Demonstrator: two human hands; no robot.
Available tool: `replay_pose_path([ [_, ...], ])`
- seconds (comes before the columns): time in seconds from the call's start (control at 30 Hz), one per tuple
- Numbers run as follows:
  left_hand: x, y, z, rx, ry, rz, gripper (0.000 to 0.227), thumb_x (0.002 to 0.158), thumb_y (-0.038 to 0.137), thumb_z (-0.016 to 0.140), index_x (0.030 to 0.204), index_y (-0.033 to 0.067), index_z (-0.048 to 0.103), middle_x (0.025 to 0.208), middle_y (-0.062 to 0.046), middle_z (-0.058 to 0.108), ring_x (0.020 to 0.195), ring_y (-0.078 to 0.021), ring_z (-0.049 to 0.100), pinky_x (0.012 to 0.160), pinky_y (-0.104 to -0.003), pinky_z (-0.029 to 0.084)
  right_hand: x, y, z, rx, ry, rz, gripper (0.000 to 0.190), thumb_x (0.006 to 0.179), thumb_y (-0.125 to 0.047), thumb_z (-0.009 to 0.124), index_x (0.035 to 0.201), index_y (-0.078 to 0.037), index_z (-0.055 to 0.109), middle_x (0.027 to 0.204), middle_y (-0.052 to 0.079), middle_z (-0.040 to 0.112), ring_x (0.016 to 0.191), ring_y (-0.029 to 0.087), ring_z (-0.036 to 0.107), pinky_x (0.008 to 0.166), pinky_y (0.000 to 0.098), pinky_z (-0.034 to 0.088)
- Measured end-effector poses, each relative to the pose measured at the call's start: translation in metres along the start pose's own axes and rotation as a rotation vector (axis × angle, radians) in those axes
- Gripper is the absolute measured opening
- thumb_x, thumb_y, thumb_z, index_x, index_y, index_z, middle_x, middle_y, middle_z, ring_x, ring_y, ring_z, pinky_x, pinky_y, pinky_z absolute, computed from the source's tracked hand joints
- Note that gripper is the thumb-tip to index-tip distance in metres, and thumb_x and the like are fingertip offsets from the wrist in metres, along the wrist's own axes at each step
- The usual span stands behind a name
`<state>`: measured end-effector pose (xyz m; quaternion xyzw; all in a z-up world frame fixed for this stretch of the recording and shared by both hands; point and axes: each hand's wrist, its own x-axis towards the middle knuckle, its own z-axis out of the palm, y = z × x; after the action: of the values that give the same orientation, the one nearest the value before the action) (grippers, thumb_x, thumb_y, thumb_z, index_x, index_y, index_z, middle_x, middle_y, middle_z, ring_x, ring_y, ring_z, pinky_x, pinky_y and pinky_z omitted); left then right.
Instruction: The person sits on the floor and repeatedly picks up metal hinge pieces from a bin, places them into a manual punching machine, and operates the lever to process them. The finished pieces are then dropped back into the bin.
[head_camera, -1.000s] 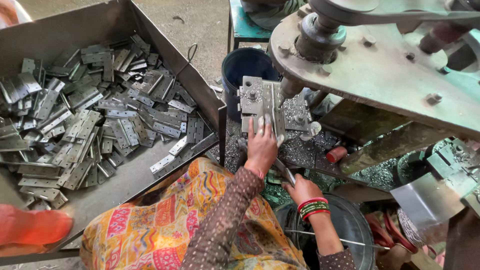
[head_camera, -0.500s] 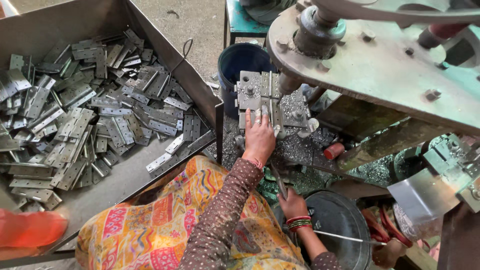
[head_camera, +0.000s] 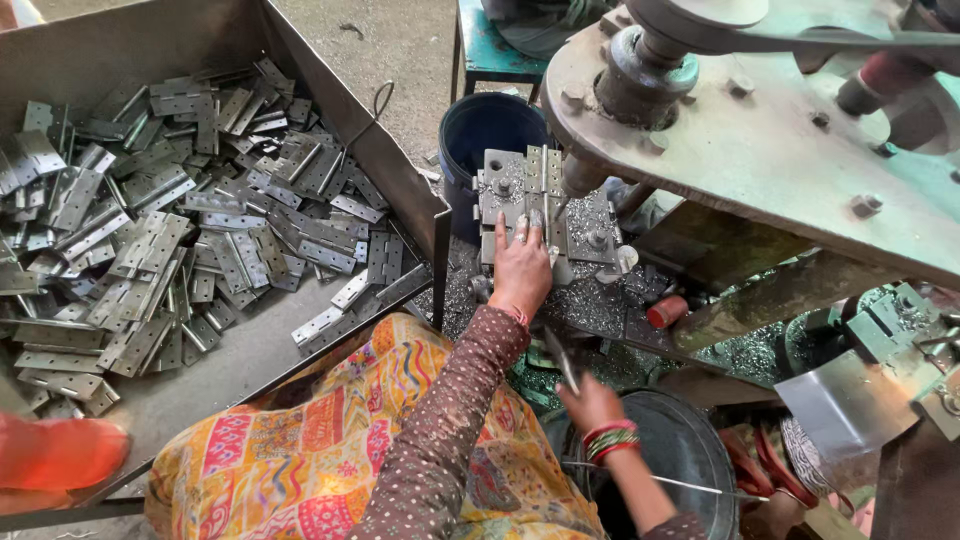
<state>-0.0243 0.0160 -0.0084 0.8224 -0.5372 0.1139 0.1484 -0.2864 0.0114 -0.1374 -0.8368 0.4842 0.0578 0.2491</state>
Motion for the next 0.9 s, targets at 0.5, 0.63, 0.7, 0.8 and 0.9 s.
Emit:
replay_pose_path([
  [0.5, 0.004, -0.007, -0.006, -0.030, -0.131, -0.006, 0.031, 0.096, 0.023, 0.051, 0.102, 0.0094, 0.078, 0.148, -0.012, 0.053, 0.140, -0.0297, 0.045, 0.122, -0.062, 0.004, 0.007, -0.009, -0.038, -0.136, 0.029, -0.055, 0.057, 0.088, -0.061, 0.065, 0.099, -0.005, 0.062, 0.083, 0.026, 0.072, 0.081, 0.045, 0.072, 0.074, 0.0531, 0.056],
  [0.63, 0.005, -0.010, 0.000, -0.052, -0.112, -0.006, 0.030, 0.099, 0.019, 0.051, 0.109, 0.0088, 0.078, 0.145, -0.011, 0.057, 0.141, -0.0281, 0.048, 0.126, -0.064, 0.004, -0.012, 0.008, 0.032, -0.002, 0.224, -0.119, 0.048, 0.088, -0.050, 0.064, 0.102, -0.005, 0.060, 0.081, 0.026, 0.072, 0.079, 0.047, 0.070, 0.071, 0.0557, 0.054],
  [0.7, -0.003, -0.008, 0.004, -0.055, -0.058, -0.014, 0.032, 0.103, 0.023, 0.050, 0.111, 0.0071, 0.078, 0.145, -0.011, 0.058, 0.142, -0.0283, 0.048, 0.127, -0.063, 0.004, -0.012, 0.018, 0.050, -0.046, 0.204, -0.063, 0.049, 0.090, -0.052, 0.064, 0.104, -0.005, 0.060, 0.081, 0.026, 0.071, 0.080, 0.046, 0.070, 0.071, 0.0546, 0.055],
  [0.8, -0.010, -0.006, 0.005, -0.058, -0.072, -0.001, 0.032, 0.102, 0.024, 0.050, 0.107, 0.0086, 0.078, 0.150, -0.011, 0.054, 0.141, -0.0284, 0.048, 0.126, -0.062, 0.005, -0.006, 0.020, 0.036, 0.054, 0.058, -0.044, 0.050, 0.085, -0.054, 0.070, 0.099, -0.006, 0.065, 0.081, 0.025, 0.073, 0.080, 0.044, 0.072, 0.072, 0.0521, 0.057],
  [0.9, 0.005, -0.010, 0.001, -0.075, -0.058, -0.017, 0.035, 0.099, 0.028, 0.050, 0.106, 0.0078, 0.078, 0.151, -0.011, 0.052, 0.139, -0.0293, 0.047, 0.124, -0.062, 0.004, 0.010, 0.004, -0.018, -0.055, -0.022, -0.027, 0.054, 0.084, -0.057, 0.070, 0.101, -0.007, 0.064, 0.082, 0.023, 0.073, 0.080, 0.042, 0.073, 0.073, 0.0511, 0.057],
])
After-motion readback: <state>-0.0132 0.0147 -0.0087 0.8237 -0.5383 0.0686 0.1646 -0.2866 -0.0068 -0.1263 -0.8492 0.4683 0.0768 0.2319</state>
